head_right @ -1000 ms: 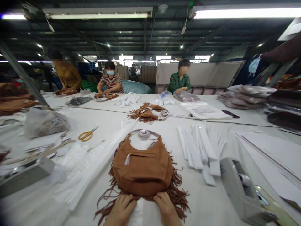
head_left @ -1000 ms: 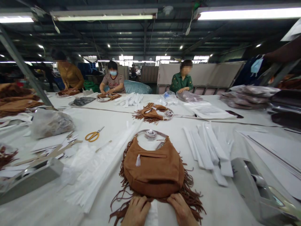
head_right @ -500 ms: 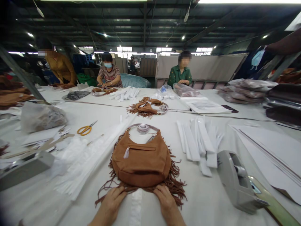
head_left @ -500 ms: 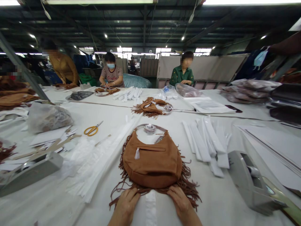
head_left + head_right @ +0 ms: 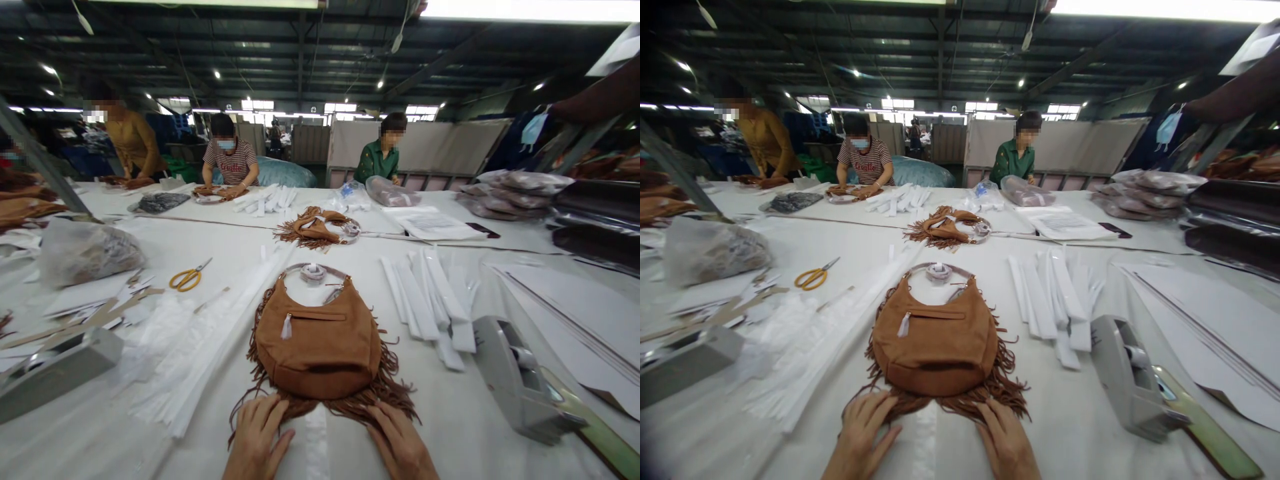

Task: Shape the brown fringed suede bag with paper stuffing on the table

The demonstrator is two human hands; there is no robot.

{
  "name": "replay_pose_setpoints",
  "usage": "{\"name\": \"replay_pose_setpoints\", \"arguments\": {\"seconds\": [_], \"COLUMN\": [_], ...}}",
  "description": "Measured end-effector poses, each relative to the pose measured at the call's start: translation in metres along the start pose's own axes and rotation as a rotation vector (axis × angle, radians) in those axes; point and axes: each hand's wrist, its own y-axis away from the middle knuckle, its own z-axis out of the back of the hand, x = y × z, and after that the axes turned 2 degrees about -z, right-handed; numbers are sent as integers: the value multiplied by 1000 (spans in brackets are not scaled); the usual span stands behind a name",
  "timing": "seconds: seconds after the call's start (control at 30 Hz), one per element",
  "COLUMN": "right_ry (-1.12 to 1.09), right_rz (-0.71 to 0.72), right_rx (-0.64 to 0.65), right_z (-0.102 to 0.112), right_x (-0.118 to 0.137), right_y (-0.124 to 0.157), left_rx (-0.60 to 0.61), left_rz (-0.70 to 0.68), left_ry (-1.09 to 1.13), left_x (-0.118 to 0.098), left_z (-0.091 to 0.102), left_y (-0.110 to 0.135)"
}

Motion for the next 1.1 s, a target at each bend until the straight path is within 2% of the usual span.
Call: {"name": "replay_pose_setpoints", "arguments": {"seconds": [0.1,0.17,0.27,0.33,0.5,0.7,1.1], "right_ry": [13,13,26,53,133,168,124], "right_rz": [35,14,-39,-39,-9,5,-22], "right_rx": [129,246,378,458,595,671,725], "right_z": [12,16,13,6,-10,-13,-19], "right_x": [7,12,17,18,17,19,6], "right_y": [-42,-75,-114,-128,-133,-139,-156], "left_rx": [50,137,327,436,611,723,753], "left_rz": [18,28,-9,-50,-107,-158,-164], "left_ry": [-26,-17,1,7,19,87,133], "left_x": [3,4,5,5,4,3,23], "left_z": [16,21,19,14,3,4,-11], "left_y": [-40,-70,-107,-121,-132,-145,-160]}}
